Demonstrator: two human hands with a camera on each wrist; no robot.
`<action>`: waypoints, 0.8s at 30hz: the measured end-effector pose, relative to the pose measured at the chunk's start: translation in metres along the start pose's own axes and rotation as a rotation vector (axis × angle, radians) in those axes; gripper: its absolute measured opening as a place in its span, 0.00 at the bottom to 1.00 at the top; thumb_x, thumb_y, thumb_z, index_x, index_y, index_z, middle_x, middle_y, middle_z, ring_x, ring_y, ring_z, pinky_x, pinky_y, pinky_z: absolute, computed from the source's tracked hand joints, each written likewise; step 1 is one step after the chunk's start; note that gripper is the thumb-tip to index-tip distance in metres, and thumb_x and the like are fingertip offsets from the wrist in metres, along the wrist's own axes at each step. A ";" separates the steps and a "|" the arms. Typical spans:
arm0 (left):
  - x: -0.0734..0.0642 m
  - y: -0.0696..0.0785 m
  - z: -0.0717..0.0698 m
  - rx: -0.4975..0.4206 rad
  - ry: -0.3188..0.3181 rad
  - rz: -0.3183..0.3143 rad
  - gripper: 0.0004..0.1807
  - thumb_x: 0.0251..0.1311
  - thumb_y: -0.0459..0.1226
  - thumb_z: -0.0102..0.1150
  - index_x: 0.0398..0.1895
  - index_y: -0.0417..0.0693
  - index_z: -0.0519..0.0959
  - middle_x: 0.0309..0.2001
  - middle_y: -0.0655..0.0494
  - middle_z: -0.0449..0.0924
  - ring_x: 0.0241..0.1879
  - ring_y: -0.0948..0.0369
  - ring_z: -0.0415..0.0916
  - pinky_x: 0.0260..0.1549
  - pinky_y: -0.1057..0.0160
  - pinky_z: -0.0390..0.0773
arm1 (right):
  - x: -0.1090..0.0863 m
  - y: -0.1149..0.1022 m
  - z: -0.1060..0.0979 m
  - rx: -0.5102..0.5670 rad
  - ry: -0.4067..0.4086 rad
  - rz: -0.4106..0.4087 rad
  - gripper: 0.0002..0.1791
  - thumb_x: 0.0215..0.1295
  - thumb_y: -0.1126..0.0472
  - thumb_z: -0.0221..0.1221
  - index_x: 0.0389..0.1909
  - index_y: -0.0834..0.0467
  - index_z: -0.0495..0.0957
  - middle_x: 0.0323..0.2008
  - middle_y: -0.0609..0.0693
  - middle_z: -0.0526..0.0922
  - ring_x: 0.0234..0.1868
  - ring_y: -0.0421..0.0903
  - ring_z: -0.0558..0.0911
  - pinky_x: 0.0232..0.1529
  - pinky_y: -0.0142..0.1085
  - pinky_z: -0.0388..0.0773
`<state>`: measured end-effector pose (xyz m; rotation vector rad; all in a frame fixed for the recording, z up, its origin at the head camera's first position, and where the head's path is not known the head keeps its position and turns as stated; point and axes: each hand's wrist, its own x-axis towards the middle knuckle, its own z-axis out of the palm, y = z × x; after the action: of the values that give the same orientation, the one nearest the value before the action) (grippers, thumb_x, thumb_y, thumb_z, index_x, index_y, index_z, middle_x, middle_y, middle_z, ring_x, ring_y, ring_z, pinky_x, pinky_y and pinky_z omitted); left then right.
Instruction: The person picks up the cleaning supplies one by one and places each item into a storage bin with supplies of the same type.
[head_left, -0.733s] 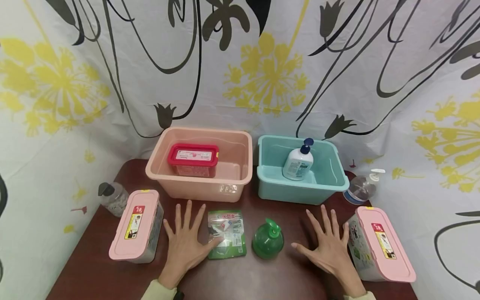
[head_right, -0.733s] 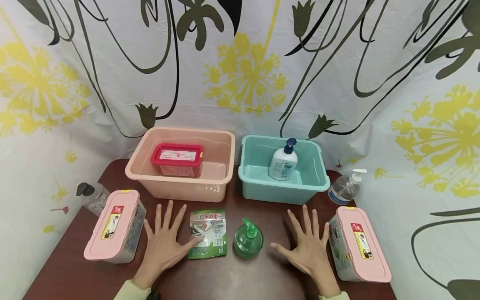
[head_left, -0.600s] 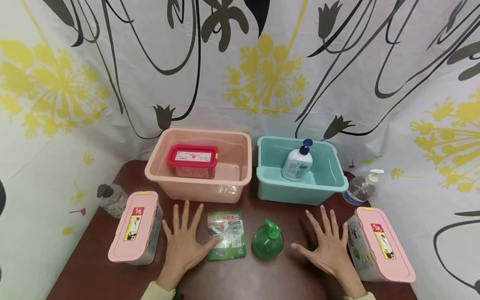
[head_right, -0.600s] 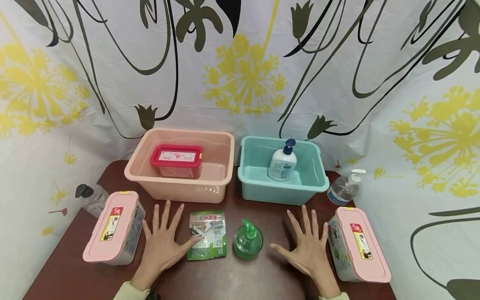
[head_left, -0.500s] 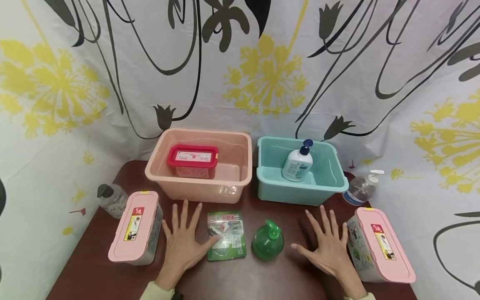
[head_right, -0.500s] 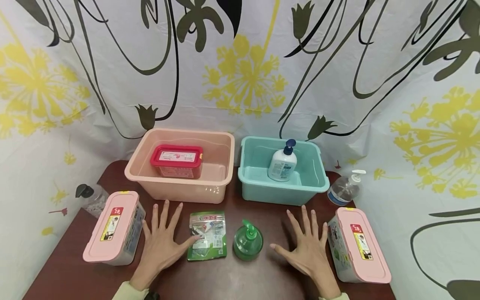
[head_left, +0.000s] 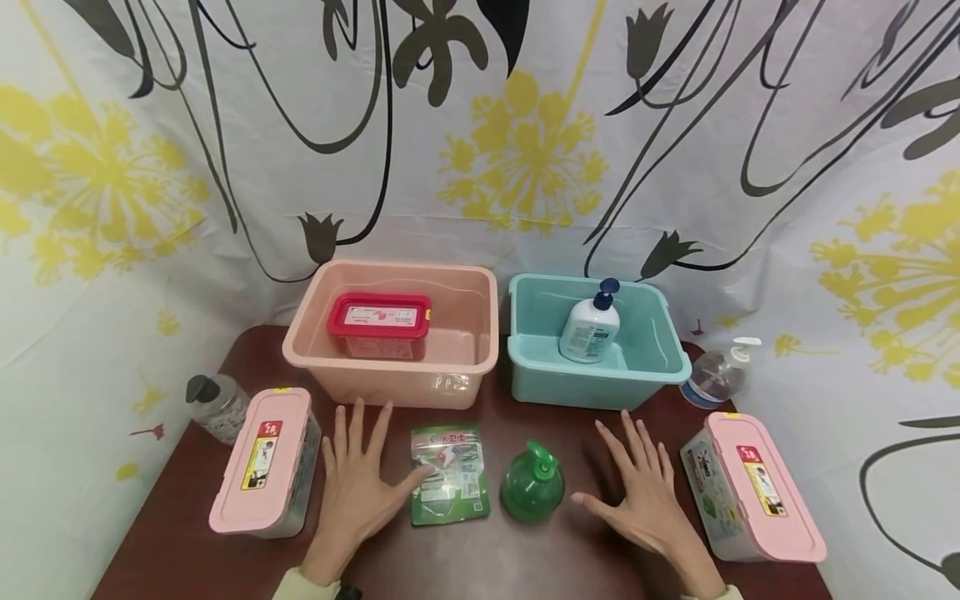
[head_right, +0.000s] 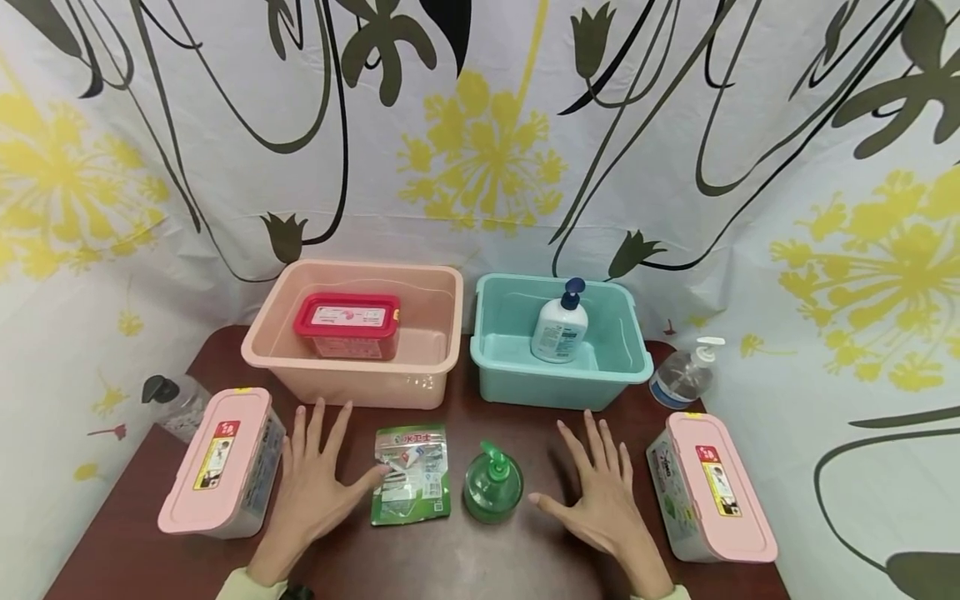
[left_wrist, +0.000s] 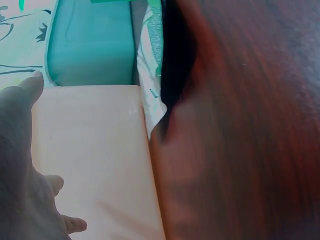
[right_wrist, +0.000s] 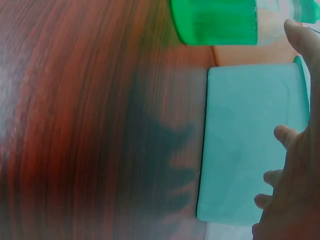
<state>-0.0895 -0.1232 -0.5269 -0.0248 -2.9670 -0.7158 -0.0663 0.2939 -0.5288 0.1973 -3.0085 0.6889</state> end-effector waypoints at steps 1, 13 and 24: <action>0.000 0.001 -0.001 -0.004 0.005 0.001 0.63 0.45 0.78 0.60 0.83 0.68 0.48 0.84 0.46 0.36 0.82 0.39 0.27 0.71 0.23 0.42 | 0.000 -0.001 0.000 0.015 -0.004 -0.004 0.59 0.52 0.32 0.71 0.82 0.37 0.50 0.84 0.53 0.36 0.84 0.61 0.36 0.72 0.73 0.37; 0.001 0.005 -0.022 -0.057 0.000 0.014 0.63 0.48 0.74 0.63 0.84 0.66 0.47 0.85 0.49 0.37 0.83 0.42 0.27 0.75 0.30 0.43 | 0.001 -0.016 0.005 0.115 -0.039 -0.039 0.58 0.52 0.30 0.71 0.80 0.29 0.47 0.84 0.47 0.40 0.83 0.63 0.46 0.63 0.77 0.54; 0.006 0.010 -0.038 -0.092 0.047 0.015 0.59 0.51 0.71 0.66 0.83 0.67 0.49 0.84 0.48 0.42 0.83 0.42 0.34 0.71 0.25 0.47 | 0.004 -0.031 0.006 0.219 -0.085 -0.058 0.55 0.55 0.30 0.69 0.80 0.28 0.48 0.84 0.47 0.44 0.80 0.64 0.54 0.61 0.75 0.64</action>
<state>-0.0924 -0.1314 -0.4882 -0.0360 -2.8838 -0.8390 -0.0661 0.2630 -0.5205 0.3298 -2.9874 1.0293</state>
